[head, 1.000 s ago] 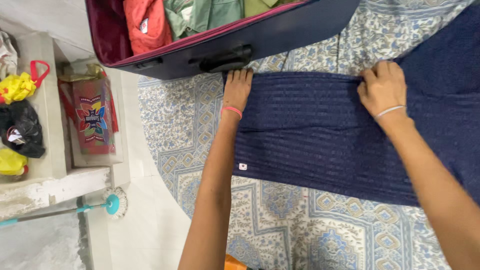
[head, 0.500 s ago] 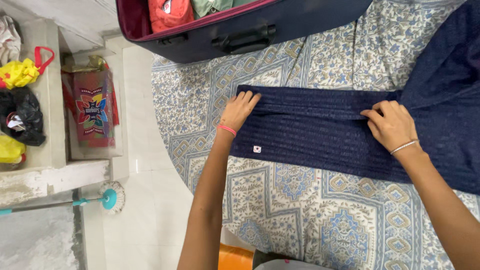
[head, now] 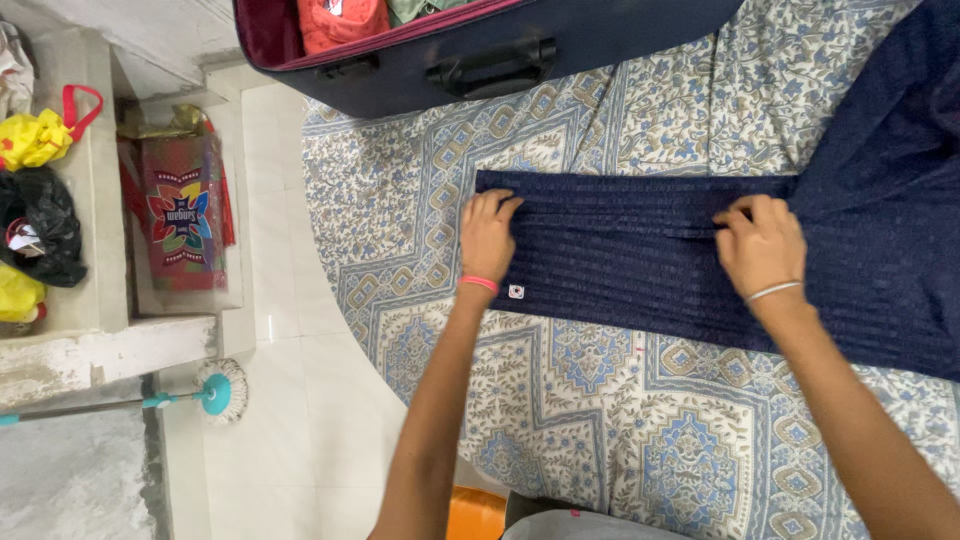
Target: The person folds a blue shirt and a red shirt and places them into an open suitcase already containing several other folded shirts.
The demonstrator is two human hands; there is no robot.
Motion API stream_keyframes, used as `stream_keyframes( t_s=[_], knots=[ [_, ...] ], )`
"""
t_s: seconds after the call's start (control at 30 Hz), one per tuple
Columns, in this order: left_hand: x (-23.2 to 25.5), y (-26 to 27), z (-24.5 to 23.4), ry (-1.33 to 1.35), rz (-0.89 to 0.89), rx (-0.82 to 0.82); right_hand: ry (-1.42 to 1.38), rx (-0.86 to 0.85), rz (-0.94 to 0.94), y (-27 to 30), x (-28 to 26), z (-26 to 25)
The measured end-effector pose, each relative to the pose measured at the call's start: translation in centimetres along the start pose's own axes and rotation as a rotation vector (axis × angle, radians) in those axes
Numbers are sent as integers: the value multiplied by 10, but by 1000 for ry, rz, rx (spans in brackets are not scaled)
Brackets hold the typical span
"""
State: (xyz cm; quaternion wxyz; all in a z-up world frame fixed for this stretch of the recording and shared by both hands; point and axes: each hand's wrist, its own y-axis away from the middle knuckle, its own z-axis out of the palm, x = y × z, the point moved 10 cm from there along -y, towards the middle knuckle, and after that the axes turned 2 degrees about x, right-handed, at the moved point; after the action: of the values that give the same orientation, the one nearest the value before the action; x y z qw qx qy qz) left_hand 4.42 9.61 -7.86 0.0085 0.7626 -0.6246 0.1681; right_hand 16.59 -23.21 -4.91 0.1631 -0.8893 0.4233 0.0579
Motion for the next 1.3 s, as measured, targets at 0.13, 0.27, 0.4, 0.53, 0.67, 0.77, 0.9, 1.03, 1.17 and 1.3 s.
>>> stream_keyframes(
  t_s=[0.13, 0.27, 0.4, 0.53, 0.67, 0.77, 0.9, 1.03, 1.17, 1.3],
  knots=[
    [67, -10, 36, 55, -18, 9, -37, 48, -53, -23, -47, 23],
    [74, -5, 72, -87, -147, -198, 161, -3, -41, -21, -65, 51],
    [82, -6, 66, -40, -183, -123, -121, -22, 15, -22, -38, 53],
    [146, -13, 60, 111, -33, -37, -318, 230, 223, -44, 69, 10],
    [246, -17, 74, 354, 160, -148, -149, 493, 367, -80, 197, -38],
    [293, -31, 84, 414, 226, -150, -82, 500, 452, -102, 260, -28],
    [319, -40, 108, 378, 218, -198, -22, 291, 622, -116, 300, 1],
    [317, -37, 120, 351, 230, -237, -71, 70, 670, -124, 312, 20],
    [315, -39, 121, 393, 255, -240, -286, 251, 482, -121, 294, -15],
    [308, -45, 115, 585, 179, -244, -1015, 420, 420, -63, 267, -67]
  ],
)
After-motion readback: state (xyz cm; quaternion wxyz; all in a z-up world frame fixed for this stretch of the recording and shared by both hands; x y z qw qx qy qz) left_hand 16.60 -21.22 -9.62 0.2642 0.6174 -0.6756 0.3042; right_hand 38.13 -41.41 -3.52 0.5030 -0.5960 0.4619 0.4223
